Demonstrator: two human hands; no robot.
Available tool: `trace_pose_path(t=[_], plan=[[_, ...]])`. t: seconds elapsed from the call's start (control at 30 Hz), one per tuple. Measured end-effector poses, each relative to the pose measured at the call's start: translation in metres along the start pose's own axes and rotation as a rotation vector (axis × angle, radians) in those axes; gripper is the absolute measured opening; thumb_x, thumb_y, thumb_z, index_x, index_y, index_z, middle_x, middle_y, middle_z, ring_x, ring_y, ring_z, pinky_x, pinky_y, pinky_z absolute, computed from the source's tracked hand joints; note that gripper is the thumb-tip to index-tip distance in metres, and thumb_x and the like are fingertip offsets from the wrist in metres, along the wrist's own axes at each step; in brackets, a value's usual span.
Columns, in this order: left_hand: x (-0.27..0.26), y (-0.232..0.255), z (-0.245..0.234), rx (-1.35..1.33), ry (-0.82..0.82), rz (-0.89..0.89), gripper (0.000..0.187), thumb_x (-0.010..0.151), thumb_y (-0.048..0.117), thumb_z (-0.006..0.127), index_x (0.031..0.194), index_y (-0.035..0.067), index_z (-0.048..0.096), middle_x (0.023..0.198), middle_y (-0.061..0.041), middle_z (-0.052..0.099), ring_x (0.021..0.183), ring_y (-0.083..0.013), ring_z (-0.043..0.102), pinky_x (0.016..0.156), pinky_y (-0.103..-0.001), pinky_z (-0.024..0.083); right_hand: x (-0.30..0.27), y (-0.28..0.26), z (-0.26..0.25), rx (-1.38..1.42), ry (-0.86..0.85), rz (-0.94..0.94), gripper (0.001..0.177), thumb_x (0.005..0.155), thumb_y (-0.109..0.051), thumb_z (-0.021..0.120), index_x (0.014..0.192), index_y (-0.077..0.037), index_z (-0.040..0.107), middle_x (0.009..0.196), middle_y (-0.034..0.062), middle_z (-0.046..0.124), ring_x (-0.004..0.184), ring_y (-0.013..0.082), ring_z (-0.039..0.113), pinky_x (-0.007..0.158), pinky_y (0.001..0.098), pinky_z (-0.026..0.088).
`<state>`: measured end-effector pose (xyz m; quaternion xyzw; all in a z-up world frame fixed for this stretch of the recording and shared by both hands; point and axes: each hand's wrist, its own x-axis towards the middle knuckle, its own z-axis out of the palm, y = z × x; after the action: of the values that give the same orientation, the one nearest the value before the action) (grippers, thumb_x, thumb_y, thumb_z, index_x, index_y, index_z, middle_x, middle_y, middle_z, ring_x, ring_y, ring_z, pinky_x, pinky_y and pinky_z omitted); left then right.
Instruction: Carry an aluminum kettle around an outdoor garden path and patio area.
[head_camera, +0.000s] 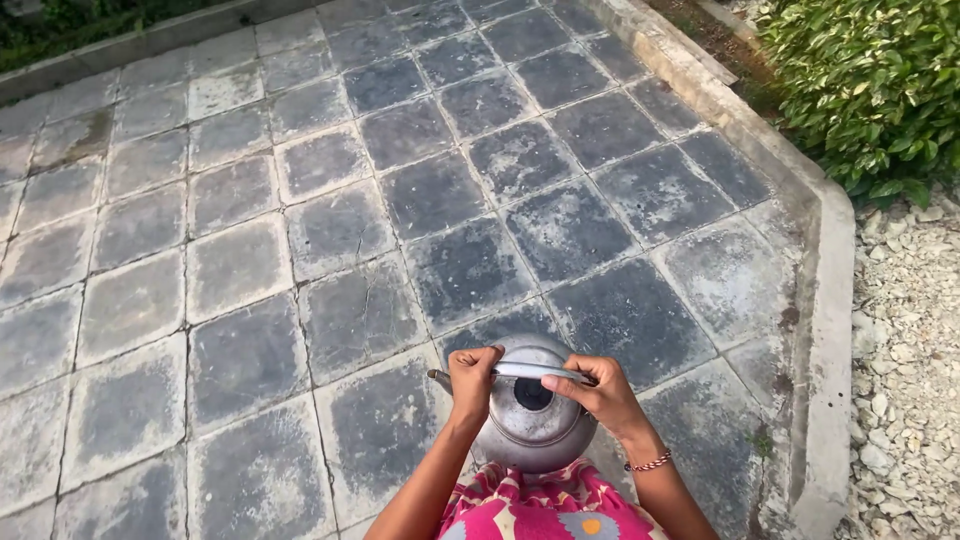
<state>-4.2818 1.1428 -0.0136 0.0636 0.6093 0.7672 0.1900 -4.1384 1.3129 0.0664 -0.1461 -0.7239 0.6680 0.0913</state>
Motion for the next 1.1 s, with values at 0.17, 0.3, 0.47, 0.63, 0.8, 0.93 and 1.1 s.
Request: trace_pose_path(t=[0.17, 0.3, 0.47, 0.63, 0.8, 0.93, 1.1], plan=[[0.106, 0.010, 0.033, 0.067, -0.104, -0.013, 0.045, 0.088, 0.012, 0.072, 0.048, 0.009, 0.051, 0.049, 0.009, 0.043, 0.045, -0.0027, 0.031, 0.045, -0.029, 0.019, 0.078, 0.004, -0.024, -0.033, 0.123, -0.038, 0.031, 0.085, -0.025, 0.083, 0.070, -0.003, 0.068, 0.061, -0.0098, 0.043, 0.059, 0.0024, 0.035, 0.051, 0.0264, 0.024], [0.194, 0.017, 0.062, 0.059, -0.149, 0.000, 0.043, 0.088, 0.012, 0.071, 0.049, 0.009, 0.053, 0.051, 0.010, 0.043, 0.047, -0.0019, 0.032, 0.046, -0.028, 0.019, 0.154, -0.009, -0.048, -0.144, 0.187, -0.086, 0.027, 0.089, -0.028, 0.079, 0.081, -0.003, 0.072, 0.064, -0.0084, 0.048, 0.062, 0.0028, 0.040, 0.053, 0.0252, 0.030], [0.303, 0.016, 0.094, 0.032, -0.181, 0.029, 0.041, 0.087, 0.011, 0.071, 0.051, 0.008, 0.054, 0.051, 0.010, 0.044, 0.047, -0.0019, 0.033, 0.047, -0.028, 0.021, 0.256, -0.018, -0.086, -0.216, 0.110, -0.201, 0.028, 0.092, -0.030, 0.076, 0.086, -0.004, 0.072, 0.072, -0.0063, 0.053, 0.067, 0.0025, 0.044, 0.057, 0.0235, 0.035], [0.402, 0.015, 0.127, 0.016, -0.189, 0.019, 0.040, 0.088, 0.010, 0.071, 0.052, 0.009, 0.053, 0.053, 0.010, 0.043, 0.049, -0.0017, 0.032, 0.047, -0.027, 0.021, 0.359, -0.014, -0.129, -0.055, 0.008, -0.065, 0.026, 0.093, -0.031, 0.071, 0.088, -0.005, 0.074, 0.071, -0.0071, 0.051, 0.065, 0.0028, 0.042, 0.056, 0.0249, 0.033], [0.491, 0.006, 0.142, 0.093, -0.173, -0.007, 0.045, 0.093, 0.018, 0.071, 0.053, 0.008, 0.052, 0.054, 0.008, 0.042, 0.050, -0.0037, 0.032, 0.048, -0.028, 0.023, 0.463, 0.001, -0.149, -0.194, 0.059, -0.126, 0.045, 0.085, -0.030, 0.083, 0.062, -0.004, 0.054, 0.058, -0.0075, 0.037, 0.058, 0.0027, 0.035, 0.049, 0.0272, 0.027], [0.557, 0.047, 0.159, 0.188, -0.235, 0.101, 0.034, 0.101, 0.023, 0.065, 0.073, 0.006, 0.056, 0.070, 0.005, 0.051, 0.067, -0.0054, 0.043, 0.061, -0.026, 0.033, 0.537, 0.002, -0.164, -0.164, 0.147, -0.088, 0.045, 0.078, -0.028, 0.087, 0.054, -0.004, 0.058, 0.051, -0.0068, 0.041, 0.051, 0.0037, 0.035, 0.046, 0.0288, 0.025], [0.655, 0.084, 0.157, 0.280, -0.130, 0.152, 0.025, 0.098, 0.022, 0.059, 0.118, 0.007, 0.063, 0.115, 0.001, 0.067, 0.103, -0.0100, 0.061, 0.092, -0.029, 0.049, 0.635, 0.008, -0.198, -0.100, 0.336, -0.026, 0.039, 0.079, -0.026, 0.086, 0.058, -0.003, 0.063, 0.053, -0.0091, 0.041, 0.054, 0.0021, 0.034, 0.047, 0.0280, 0.024]])
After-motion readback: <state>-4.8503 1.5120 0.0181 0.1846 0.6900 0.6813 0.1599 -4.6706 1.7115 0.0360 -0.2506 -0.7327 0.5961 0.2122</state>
